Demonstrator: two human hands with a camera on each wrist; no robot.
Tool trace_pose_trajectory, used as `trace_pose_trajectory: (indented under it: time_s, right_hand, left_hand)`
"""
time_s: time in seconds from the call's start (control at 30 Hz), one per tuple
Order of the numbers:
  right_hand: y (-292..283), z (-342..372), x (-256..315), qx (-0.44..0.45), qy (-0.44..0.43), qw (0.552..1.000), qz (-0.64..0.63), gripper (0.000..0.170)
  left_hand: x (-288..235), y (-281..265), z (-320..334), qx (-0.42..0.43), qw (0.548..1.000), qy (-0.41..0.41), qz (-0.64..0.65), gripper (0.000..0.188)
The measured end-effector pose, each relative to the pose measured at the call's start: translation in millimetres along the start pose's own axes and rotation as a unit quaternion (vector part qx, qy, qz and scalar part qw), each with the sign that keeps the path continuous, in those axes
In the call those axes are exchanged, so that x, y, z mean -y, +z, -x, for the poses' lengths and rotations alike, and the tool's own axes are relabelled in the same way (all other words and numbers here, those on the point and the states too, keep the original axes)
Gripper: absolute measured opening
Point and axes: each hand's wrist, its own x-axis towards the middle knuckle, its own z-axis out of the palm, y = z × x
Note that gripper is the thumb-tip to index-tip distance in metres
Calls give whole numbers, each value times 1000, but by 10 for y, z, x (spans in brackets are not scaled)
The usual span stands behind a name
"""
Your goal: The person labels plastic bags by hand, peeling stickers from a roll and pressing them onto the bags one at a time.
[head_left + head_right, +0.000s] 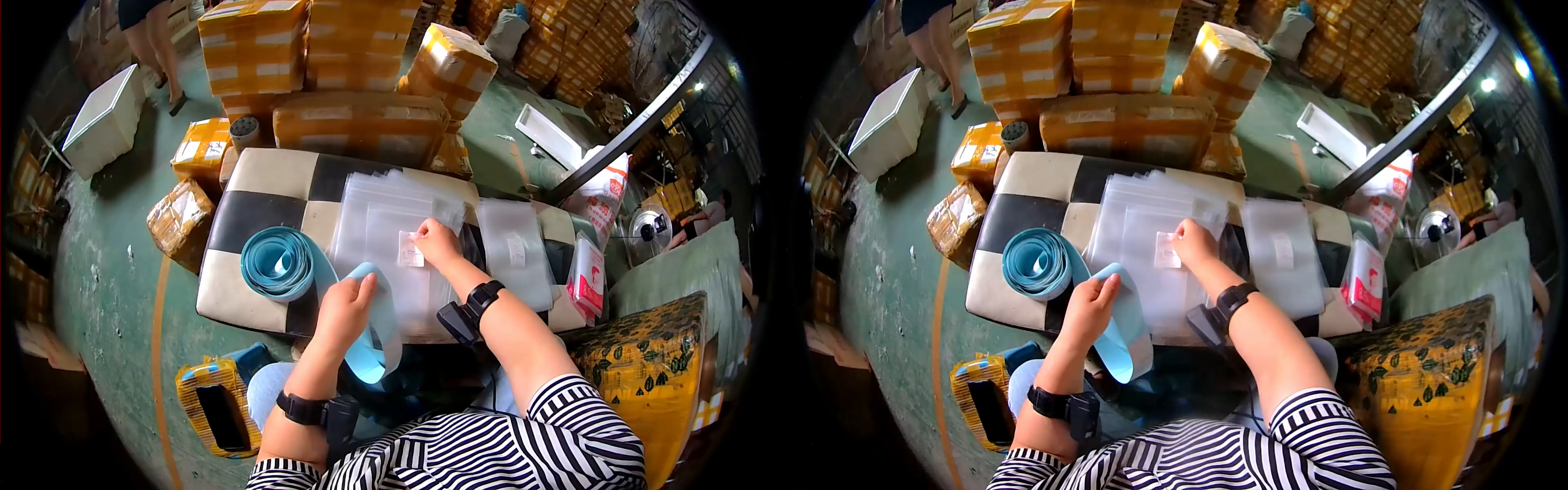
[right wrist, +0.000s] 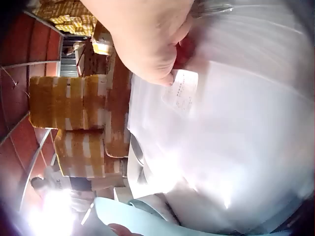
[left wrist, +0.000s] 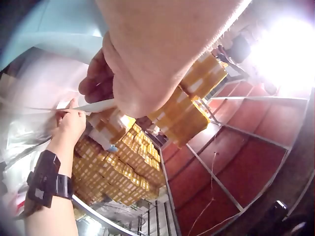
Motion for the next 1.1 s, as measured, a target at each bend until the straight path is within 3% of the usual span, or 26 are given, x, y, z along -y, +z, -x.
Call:
trace_pose_trajectory:
  time_s: [0.17, 0.27, 0.37, 0.4, 0.43, 0.5, 0.6, 0.7, 0.77, 0.8, 0.83, 0.9, 1.07, 1.1]
  right_hand:
    - [9, 0, 21, -17, -24, 988, 151, 36]
    - [-209, 139, 189, 10, 8, 984, 179, 40]
    - [-20, 152, -63, -162, -243, 941, 173, 43]
    - [20, 175, -78, -107, -270, 945, 151, 45]
    - [137, 212, -87, -135, -301, 925, 187, 48]
    - [388, 418, -102, -119, -261, 940, 184, 52]
    - [422, 570, -9, -93, -300, 928, 203, 56]
    - [208, 497, 66, 26, -269, 955, 120, 61]
    - [198, 502, -112, -153, -219, 960, 83, 64]
    - [130, 484, -183, -190, -185, 956, 124, 69]
    - [59, 499, -232, -152, -108, 980, 72, 75]
    - [4, 556, -398, -68, -9, 993, 100, 81]
    - [-122, 634, -399, -72, -13, 991, 112, 83]
    - [-88, 585, -467, -107, -37, 989, 97, 81]
  left_hand:
    - [-49, -23, 33, -8, 1000, 9, -11, 44]
    - [-61, -25, 59, -11, 1000, 15, 1, 43]
    - [-63, -32, 67, -9, 1000, 21, -1, 43]
    - [-69, -27, 70, -15, 1000, 19, 4, 42]
    - [-54, -20, 64, -15, 1000, 23, 3, 42]
    - [-4, 4, 47, -13, 999, 30, 1, 41]
    - [47, 37, 13, -13, 999, 28, 18, 37]
    - [48, 13, 21, -11, 999, 39, -5, 37]
    - [-2, -12, 40, -1, 1000, 21, -11, 42]
    - [-16, -27, 52, 0, 999, 29, -26, 42]
    - [-27, -52, 63, 1, 999, 34, -42, 42]
    - [-77, -74, 79, 10, 999, 40, -29, 41]
    - [-62, -32, 59, -1, 997, 70, -14, 41]
    - [-36, -15, 47, -9, 996, 87, -12, 41]
